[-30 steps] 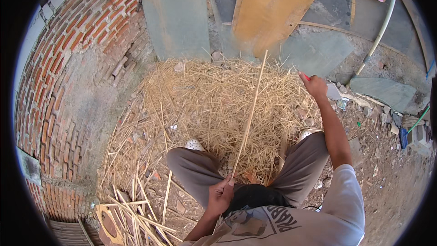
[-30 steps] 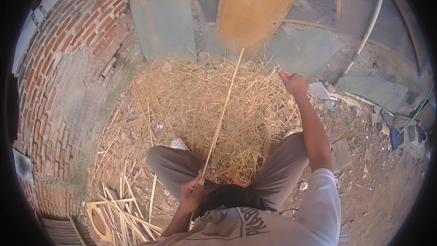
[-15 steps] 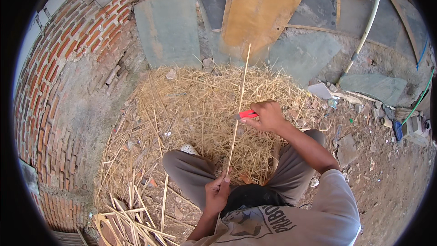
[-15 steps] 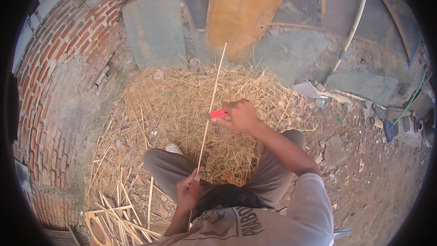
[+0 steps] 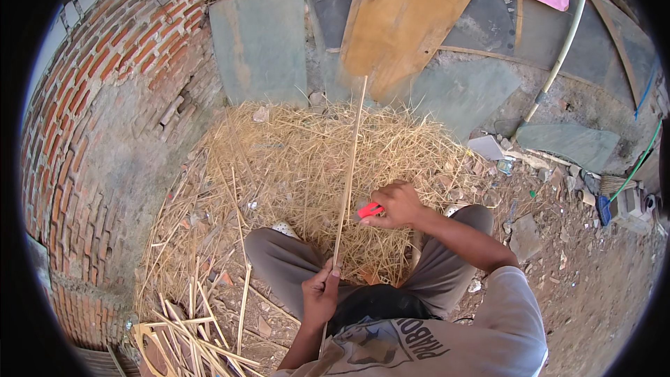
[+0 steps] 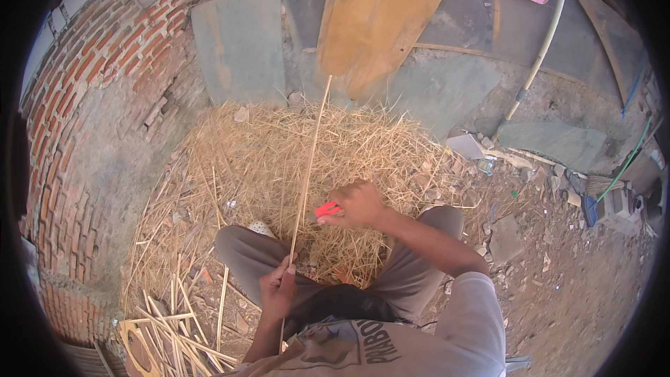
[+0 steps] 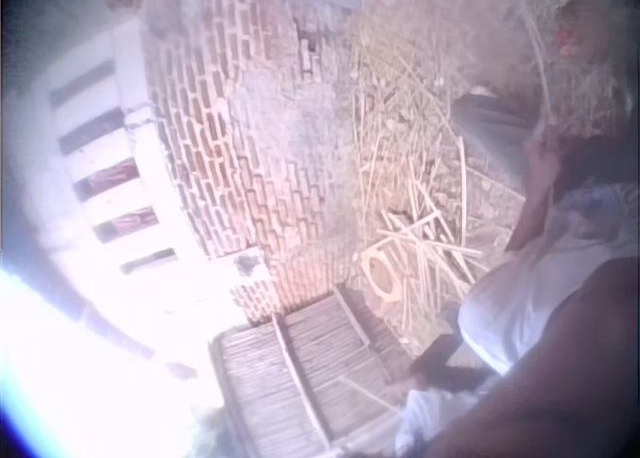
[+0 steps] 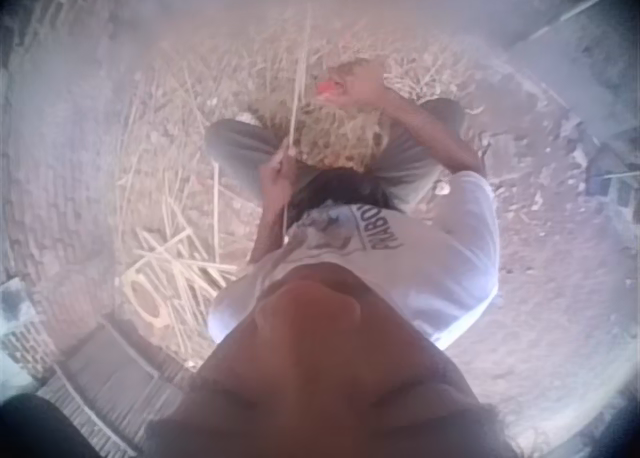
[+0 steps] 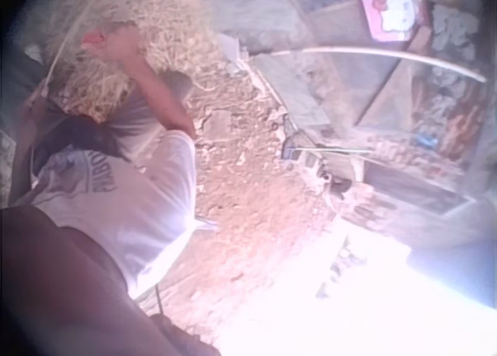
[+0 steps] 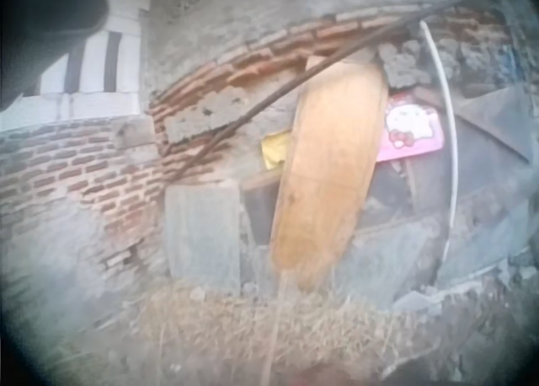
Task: The person sits cross-legged on a pile of straw and uses a red utility knife to shave the surface of a long bamboo stick. They hold the stick with their left hand and scrape it with the knife in their right hand, repeating the motion along the length of the stick.
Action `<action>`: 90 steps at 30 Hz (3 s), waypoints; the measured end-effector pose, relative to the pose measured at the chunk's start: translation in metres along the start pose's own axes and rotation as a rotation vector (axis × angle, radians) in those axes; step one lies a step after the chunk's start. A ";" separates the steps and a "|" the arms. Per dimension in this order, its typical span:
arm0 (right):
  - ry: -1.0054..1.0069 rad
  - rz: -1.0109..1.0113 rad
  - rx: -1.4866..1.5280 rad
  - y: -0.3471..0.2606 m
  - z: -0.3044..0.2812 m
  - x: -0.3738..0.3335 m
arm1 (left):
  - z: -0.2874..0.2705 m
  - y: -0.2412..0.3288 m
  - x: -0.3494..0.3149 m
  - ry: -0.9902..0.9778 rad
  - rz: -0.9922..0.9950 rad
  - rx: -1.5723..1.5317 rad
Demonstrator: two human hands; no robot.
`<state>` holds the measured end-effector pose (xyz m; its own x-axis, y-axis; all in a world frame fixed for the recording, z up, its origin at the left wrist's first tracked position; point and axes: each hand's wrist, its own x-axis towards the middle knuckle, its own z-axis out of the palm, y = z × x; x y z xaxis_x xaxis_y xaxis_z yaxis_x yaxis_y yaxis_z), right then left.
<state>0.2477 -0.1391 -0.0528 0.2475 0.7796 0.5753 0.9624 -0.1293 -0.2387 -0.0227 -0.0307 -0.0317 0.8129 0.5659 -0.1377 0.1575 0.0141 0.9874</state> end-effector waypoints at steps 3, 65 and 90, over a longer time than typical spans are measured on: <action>0.095 0.036 0.004 -0.007 0.014 0.001 | 0.001 0.007 -0.001 0.018 -0.031 0.001; -0.094 0.156 -0.021 -0.028 0.041 0.021 | 0.004 -0.002 0.040 0.001 -0.173 -0.297; -0.146 1.017 -0.061 0.128 0.004 0.033 | -0.011 0.012 -0.068 -0.203 -0.311 -0.063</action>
<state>0.3783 -0.1278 -0.0673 0.9364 0.3503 0.0218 0.3104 -0.7975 -0.5174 -0.0826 -0.0602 -0.0096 0.8274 0.3518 -0.4377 0.3842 0.2138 0.8981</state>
